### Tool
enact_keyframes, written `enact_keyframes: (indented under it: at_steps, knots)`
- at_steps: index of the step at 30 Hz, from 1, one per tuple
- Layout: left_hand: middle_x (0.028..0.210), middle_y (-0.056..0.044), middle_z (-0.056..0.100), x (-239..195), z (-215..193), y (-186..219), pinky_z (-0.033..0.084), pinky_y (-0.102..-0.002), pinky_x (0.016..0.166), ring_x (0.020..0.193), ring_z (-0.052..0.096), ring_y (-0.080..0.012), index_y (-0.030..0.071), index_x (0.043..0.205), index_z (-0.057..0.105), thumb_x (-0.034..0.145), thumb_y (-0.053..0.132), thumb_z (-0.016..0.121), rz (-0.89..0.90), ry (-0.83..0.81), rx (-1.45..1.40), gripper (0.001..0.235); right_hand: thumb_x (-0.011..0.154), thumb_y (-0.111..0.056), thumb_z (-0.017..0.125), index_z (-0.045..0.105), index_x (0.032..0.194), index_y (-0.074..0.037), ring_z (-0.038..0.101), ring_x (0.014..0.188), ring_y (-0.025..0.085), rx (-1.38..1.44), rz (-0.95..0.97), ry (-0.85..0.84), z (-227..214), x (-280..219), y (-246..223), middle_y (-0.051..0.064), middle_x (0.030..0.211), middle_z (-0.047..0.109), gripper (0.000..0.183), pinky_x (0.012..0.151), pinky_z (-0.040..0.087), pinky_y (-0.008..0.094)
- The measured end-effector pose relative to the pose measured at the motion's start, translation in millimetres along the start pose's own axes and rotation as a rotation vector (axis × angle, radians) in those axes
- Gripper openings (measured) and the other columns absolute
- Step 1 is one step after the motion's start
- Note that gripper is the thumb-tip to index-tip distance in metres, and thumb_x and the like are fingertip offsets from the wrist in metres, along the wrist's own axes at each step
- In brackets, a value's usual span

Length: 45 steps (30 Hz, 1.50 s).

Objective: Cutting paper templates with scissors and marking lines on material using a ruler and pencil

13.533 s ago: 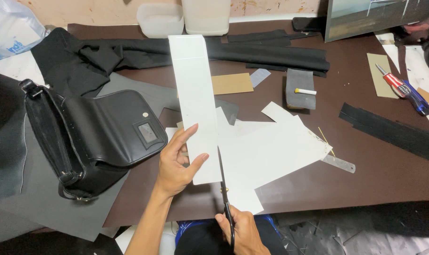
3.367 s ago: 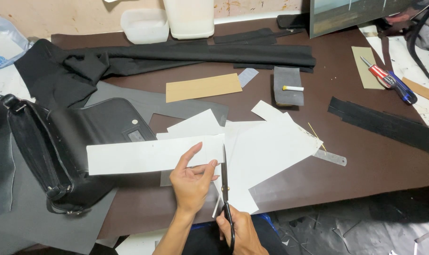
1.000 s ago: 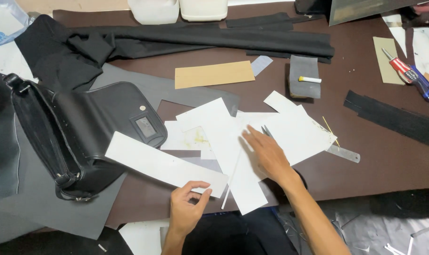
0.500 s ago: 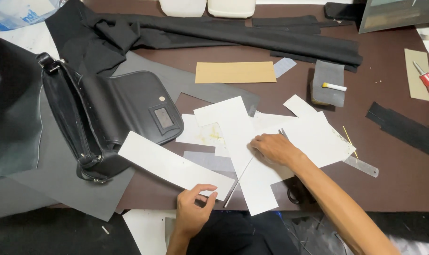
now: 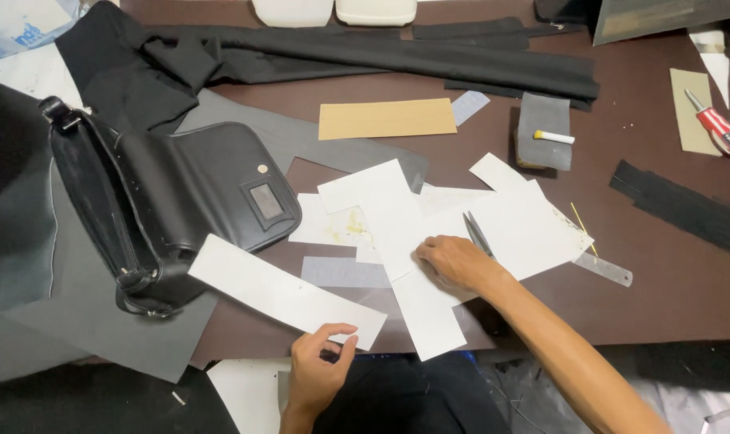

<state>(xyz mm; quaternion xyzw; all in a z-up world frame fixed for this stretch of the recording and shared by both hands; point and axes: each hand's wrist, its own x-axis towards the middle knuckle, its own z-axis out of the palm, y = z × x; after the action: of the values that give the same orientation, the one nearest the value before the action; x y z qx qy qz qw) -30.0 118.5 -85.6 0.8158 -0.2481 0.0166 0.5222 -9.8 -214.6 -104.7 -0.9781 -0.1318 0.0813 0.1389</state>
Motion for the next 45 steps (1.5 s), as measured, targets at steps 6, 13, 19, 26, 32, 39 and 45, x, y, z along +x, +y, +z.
enact_keyframes:
  at_steps: [6, 13, 19, 26, 32, 39, 45]
  knots:
    - [0.086, 0.013, 0.082, -3.3, 1.5, 1.9, 0.049, -0.025, 0.062, 0.051, 0.067, -0.0070, 0.019, 0.093, 0.078, 0.086, 0.018, 0.073, 0.028, 0.002, 0.017, 0.009, 0.089, -0.003, 0.057, 0.065, 0.091, -0.007, 0.059, 0.056, 0.027, 0.044, 0.128, 0.108, -5.3, -17.4, -10.3, 0.006, 0.075, 0.061, 0.009, 0.046, 0.044, 0.040]
    - [0.043, 0.006, 0.066, -1.7, 18.1, 16.1, 0.037, -0.019, 0.050, 0.038, 0.046, -0.0029, 0.013, 0.099, 0.081, 0.085, 0.019, 0.077, -0.108, 0.010, -0.122, 0.015, 0.088, -0.019, 0.065, 0.073, 0.078, -0.012, 0.056, 0.064, 0.012, 0.513, 0.487, 0.282, -62.0, -171.4, -32.6, -0.004, 0.073, 0.074, 0.015, 0.064, 0.046, 0.029]
    - [0.052, 0.002, 0.072, 3.3, 52.1, 30.1, 0.050, -0.014, 0.044, 0.045, 0.066, -0.0026, 0.007, 0.095, 0.078, 0.077, 0.012, 0.086, -0.013, 0.087, -0.212, 0.020, 0.099, -0.061, 0.045, 0.077, 0.124, -0.036, 0.068, 0.129, 0.028, 0.032, 1.454, -0.345, -48.9, -252.0, -47.4, -0.001, 0.138, 0.071, 0.048, 0.099, 0.059, 0.046]
    - [0.075, -0.006, 0.081, -6.8, 82.8, 45.5, 0.067, -0.018, 0.057, 0.062, 0.080, -0.0117, 0.003, 0.093, 0.077, 0.075, 0.006, 0.087, 0.026, 0.061, -0.346, 0.021, 0.087, -0.021, 0.074, 0.083, 0.102, -0.002, 0.069, 0.072, 0.015, 1.161, 0.719, 0.684, 5.1, -134.1, -114.9, 0.007, 0.088, 0.080, 0.026, 0.065, 0.056, 0.028]
    - [0.064, -0.001, 0.057, -19.9, 74.8, 14.0, 0.044, -0.024, 0.053, 0.056, 0.055, -0.0105, 0.001, 0.101, 0.079, 0.079, 0.004, 0.084, -0.290, 0.124, -0.485, 0.023, 0.091, -0.022, 0.072, 0.079, 0.077, -0.003, 0.054, 0.062, 0.012, 1.183, 0.524, 0.732, 4.2, -111.6, -115.4, 0.002, 0.067, 0.070, 0.024, 0.058, 0.041, 0.027]
    - [0.055, 0.007, 0.034, 24.6, 7.9, 9.1, 0.055, -0.027, 0.054, 0.050, 0.035, -0.0064, 0.009, 0.160, 0.041, 0.083, 0.010, 0.075, -0.631, 0.519, -0.366, 0.084, 0.080, -0.009, 0.082, 0.085, 0.085, 0.006, 0.071, 0.066, 0.019, 1.362, 0.667, 0.700, 30.6, -139.4, -84.4, 0.017, 0.075, 0.083, 0.017, 0.061, 0.056, 0.029]
    - [0.103, -0.020, 0.072, 21.1, 5.3, -26.2, 0.060, -0.035, 0.071, 0.088, 0.069, -0.0272, -0.011, 0.119, 0.066, 0.104, 0.013, 0.060, -0.824, 0.364, -0.724, 0.029, 0.085, -0.010, 0.078, 0.078, 0.070, 0.001, 0.055, 0.063, 0.013, 1.373, 0.791, 0.857, 44.8, -133.6, -71.0, 0.003, 0.062, 0.066, 0.018, 0.063, 0.044, 0.030]
